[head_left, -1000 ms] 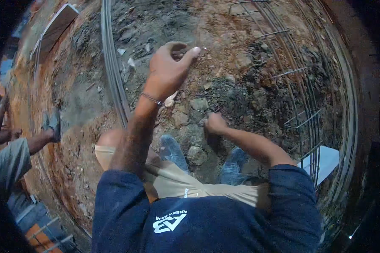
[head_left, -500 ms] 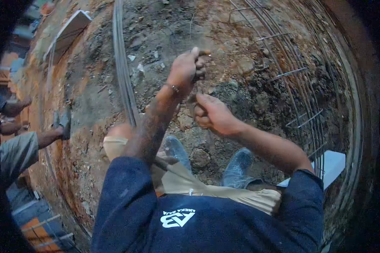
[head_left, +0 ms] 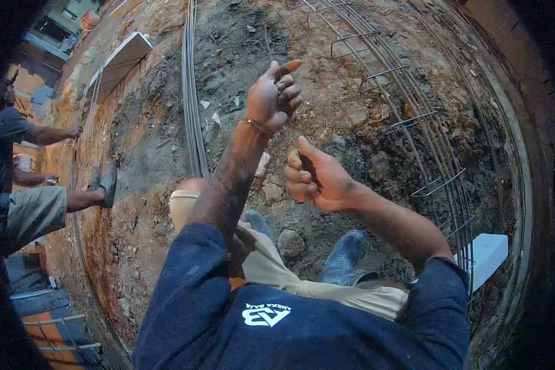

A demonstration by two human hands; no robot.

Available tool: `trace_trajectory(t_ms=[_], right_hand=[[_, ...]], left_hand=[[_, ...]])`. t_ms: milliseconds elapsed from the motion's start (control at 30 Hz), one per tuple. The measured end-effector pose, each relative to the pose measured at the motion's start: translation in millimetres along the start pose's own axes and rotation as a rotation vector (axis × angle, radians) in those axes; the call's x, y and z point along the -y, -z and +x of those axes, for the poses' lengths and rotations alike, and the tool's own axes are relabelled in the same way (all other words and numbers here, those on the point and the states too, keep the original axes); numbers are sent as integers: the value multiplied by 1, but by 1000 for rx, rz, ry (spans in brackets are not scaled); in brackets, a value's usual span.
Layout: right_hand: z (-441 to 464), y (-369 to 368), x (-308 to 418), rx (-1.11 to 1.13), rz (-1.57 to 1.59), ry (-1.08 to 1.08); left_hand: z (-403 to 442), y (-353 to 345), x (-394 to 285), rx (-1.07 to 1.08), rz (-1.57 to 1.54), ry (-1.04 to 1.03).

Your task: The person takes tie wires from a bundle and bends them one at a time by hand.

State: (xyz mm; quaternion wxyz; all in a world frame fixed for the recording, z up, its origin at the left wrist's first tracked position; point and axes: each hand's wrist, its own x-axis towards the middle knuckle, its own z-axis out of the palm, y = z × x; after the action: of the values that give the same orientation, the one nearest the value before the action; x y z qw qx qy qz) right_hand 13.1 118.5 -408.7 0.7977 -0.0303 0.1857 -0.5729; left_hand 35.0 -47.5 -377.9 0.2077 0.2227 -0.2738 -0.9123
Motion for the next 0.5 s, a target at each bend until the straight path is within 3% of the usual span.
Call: trace_trajectory(t_ms=[233, 300, 333, 400, 500], right_hand=[[3, 11, -10, -96, -190, 37], [8, 22, -18, -246, -792, 395], [8, 23, -20, -235, -803, 395], [9, 20, -21, -357, -1150, 435], [7, 16, -23, -294, -968, 244]], left_hand=[[-1, 5, -16, 30, -19, -117], [-5, 4, -22, 45, -32, -140], [-4, 7, -23, 48, -32, -155], [-1, 14, -27, 104, -13, -186], [-3, 17, -35, 69, -32, -204]])
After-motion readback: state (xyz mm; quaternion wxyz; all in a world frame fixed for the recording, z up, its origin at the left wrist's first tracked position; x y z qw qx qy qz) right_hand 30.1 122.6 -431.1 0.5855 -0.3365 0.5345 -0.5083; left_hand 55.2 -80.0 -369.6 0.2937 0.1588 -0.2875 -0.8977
